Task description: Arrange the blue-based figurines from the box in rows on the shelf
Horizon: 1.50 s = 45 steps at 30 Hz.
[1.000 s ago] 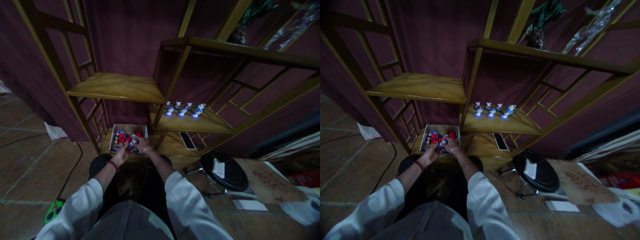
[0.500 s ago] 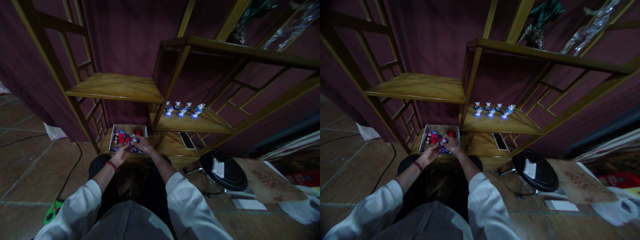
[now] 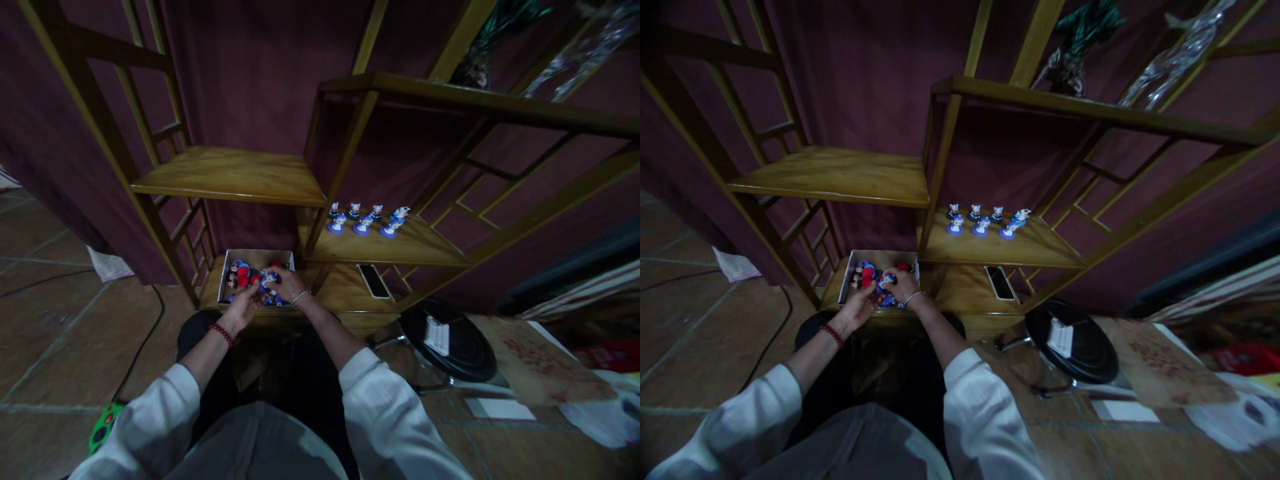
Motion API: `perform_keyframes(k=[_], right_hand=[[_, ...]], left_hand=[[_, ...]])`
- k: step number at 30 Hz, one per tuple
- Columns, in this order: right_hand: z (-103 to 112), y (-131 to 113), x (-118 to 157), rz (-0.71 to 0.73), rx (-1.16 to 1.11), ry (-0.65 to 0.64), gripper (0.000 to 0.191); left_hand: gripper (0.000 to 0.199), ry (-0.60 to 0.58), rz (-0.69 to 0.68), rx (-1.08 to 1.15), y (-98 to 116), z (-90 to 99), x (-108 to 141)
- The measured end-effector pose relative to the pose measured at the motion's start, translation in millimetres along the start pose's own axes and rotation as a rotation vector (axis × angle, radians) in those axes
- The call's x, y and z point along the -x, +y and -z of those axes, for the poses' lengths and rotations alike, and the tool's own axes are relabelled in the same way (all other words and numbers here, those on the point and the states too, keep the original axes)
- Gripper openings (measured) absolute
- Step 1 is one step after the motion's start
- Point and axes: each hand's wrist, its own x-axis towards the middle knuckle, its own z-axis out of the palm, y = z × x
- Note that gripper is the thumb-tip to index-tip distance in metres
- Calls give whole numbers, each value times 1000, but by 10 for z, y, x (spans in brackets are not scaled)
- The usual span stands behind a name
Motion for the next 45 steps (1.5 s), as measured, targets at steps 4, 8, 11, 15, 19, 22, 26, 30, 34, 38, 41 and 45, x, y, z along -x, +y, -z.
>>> perform_keyframes(k=[4,8,11,15,19,22,26,30,34,38,41,45], right_hand=[[87,-64,26,56,-10,-1,23],[170,-120,52,119,-16,1,22],[246,-164,75,175,-13,9,22],[385,-272,136,216,-1,20,21],[526,-408,233,191,69,25,21],[597,-475,307,172,126,59,22],[677,-531,389,167,189,89,21],[780,-583,466,185,222,107,19],[900,-622,562,167,223,104,21],[1039,-668,683,149,224,96,22],[1168,-711,776,141,246,88,21],[1350,-744,879,116,274,102,20]], left_hand=[[9,-28,3,-3,22,-48,40],[12,-28,14,8,64,-134,112],[16,-33,46,22,102,-224,180],[18,-60,62,33,137,-339,262],[17,-103,49,5,138,-415,333],[14,-136,22,-13,122,-449,389],[9,-201,0,-18,87,-479,453],[8,-257,0,-6,43,-519,494],[7,-315,-2,12,0,-594,540],[7,-388,20,16,-31,-699,606],[11,-441,38,-5,-54,-800,660],[17,-464,71,-29,-103,-958,705]])
